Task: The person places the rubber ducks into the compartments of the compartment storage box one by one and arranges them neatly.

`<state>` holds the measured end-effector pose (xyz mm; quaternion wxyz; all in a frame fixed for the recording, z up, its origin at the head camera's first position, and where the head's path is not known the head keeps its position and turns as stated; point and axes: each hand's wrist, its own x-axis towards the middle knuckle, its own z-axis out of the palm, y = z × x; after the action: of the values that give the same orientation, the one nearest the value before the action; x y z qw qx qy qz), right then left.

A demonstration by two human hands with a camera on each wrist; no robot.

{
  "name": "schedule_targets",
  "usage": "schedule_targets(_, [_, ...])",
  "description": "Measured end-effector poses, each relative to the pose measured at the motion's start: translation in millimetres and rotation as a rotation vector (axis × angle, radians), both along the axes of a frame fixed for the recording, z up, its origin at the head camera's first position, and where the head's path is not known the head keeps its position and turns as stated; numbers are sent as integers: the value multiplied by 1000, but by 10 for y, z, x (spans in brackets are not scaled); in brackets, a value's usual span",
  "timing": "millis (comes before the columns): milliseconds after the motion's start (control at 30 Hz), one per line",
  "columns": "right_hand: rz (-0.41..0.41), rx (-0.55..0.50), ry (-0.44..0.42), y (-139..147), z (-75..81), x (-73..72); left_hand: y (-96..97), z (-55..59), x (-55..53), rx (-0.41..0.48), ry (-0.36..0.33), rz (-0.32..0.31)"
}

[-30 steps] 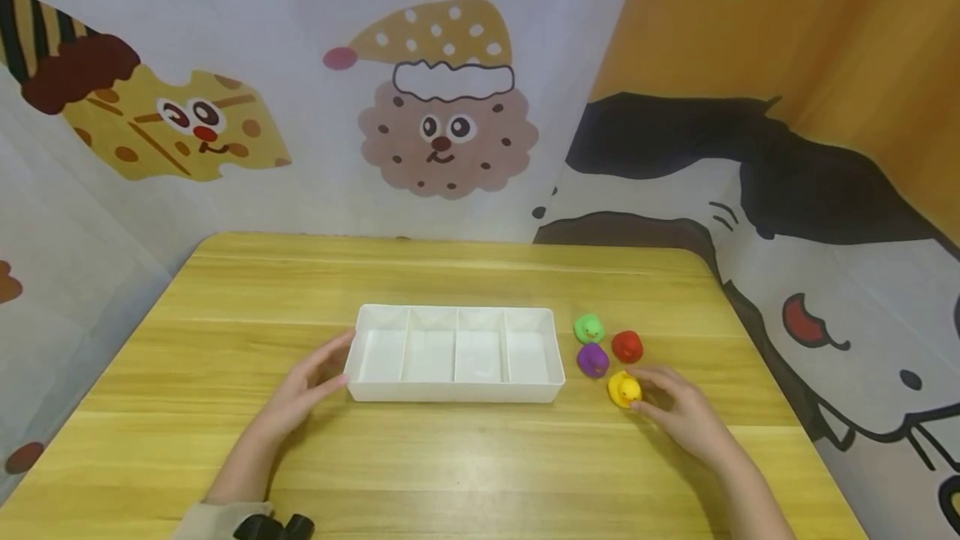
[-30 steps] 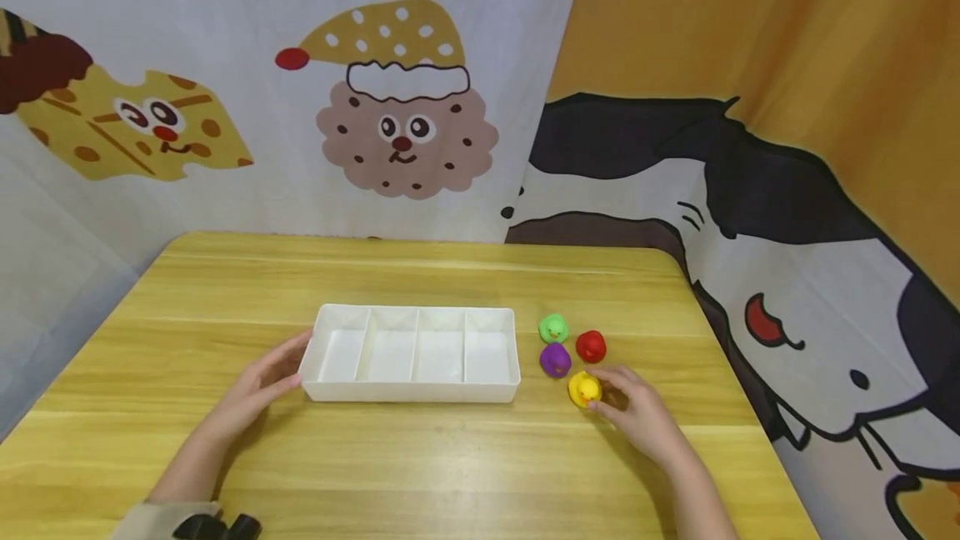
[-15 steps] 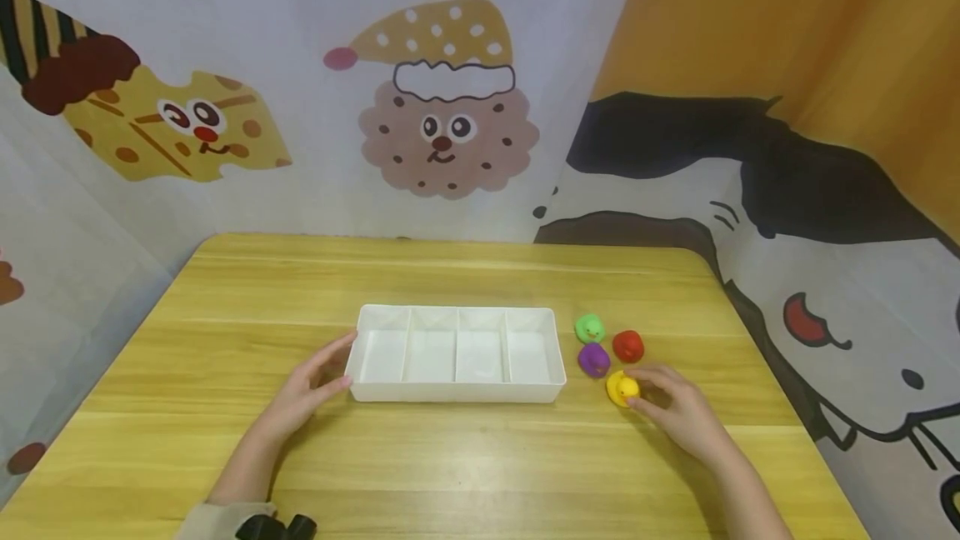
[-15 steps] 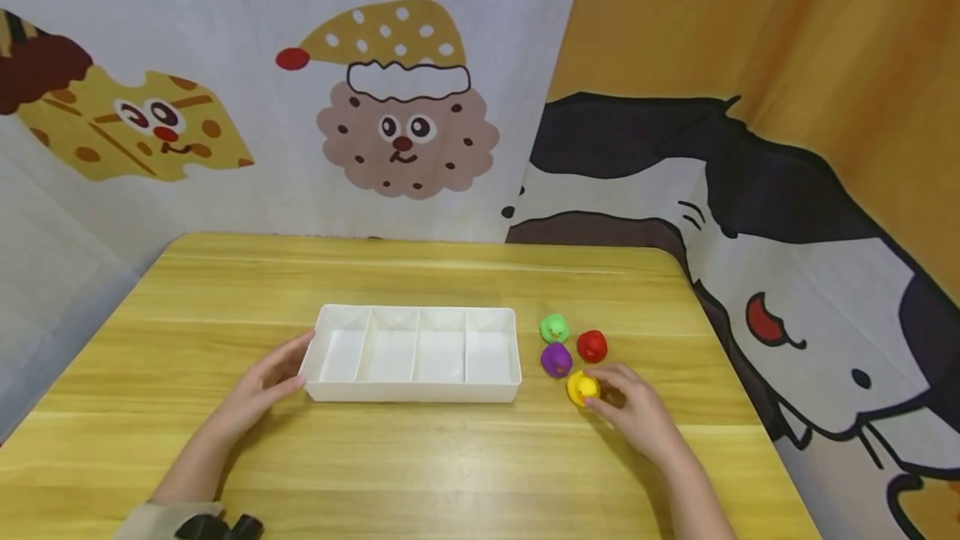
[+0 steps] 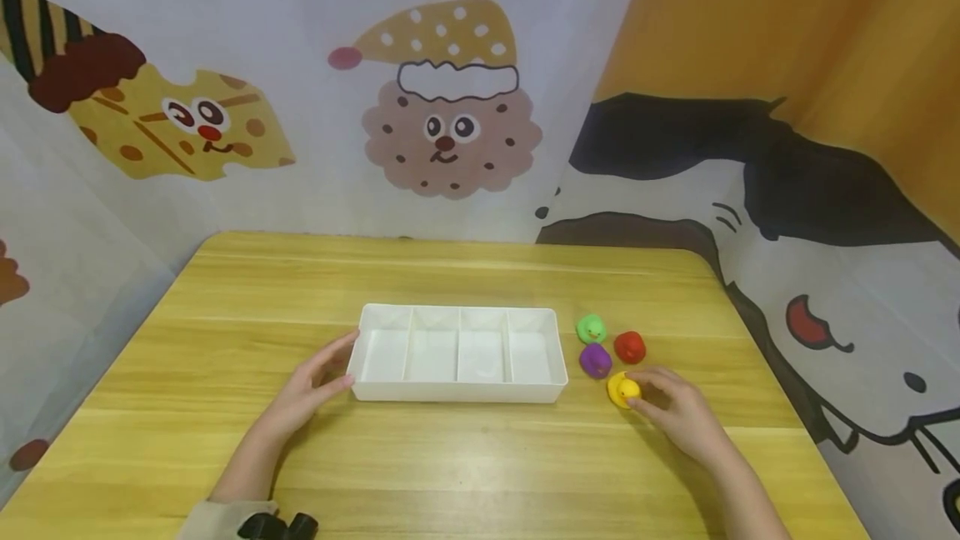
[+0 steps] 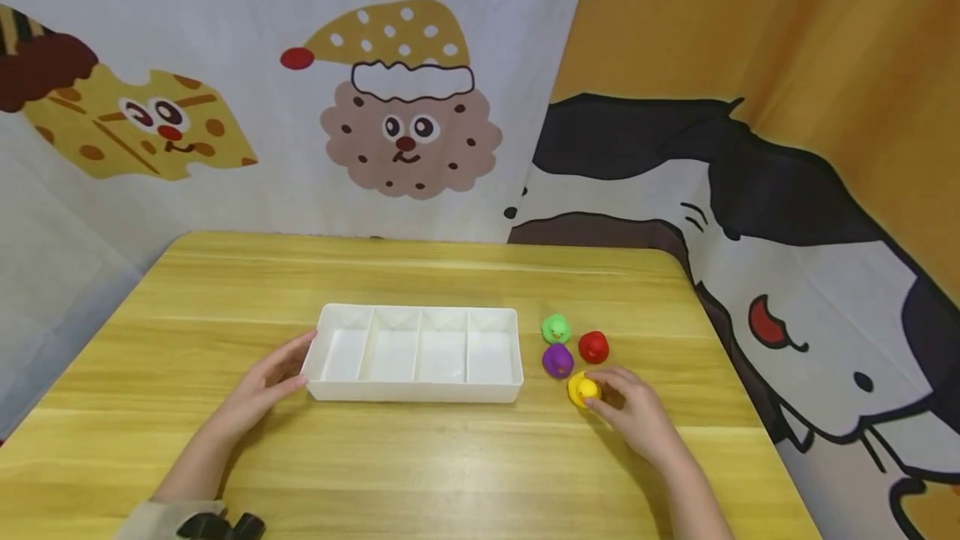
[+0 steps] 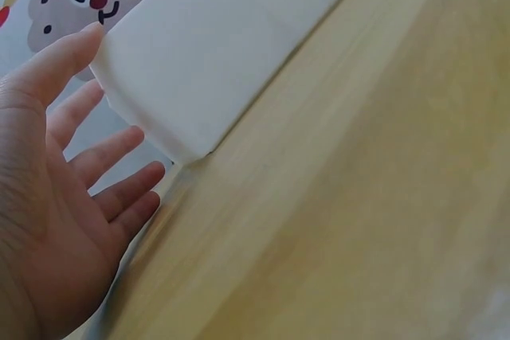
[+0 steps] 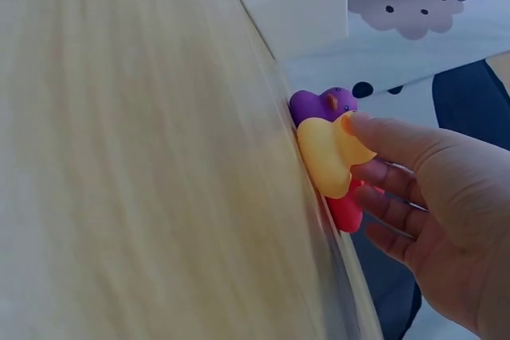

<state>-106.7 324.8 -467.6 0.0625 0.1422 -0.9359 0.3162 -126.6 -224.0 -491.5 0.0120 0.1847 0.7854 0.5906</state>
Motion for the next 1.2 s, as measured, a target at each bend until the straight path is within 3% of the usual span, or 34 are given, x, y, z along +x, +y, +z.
schedule_targets(267, [-3,-14,18,-20,67,16,13,24,4,24,-3,-19])
schedule_targets(767, [33,-33,82,-144,352,33,6,24,7,14,-8,-9])
schedule_targets(1200, [79,-99,100,-375,615,-39,12,37,9,-2,-16,0])
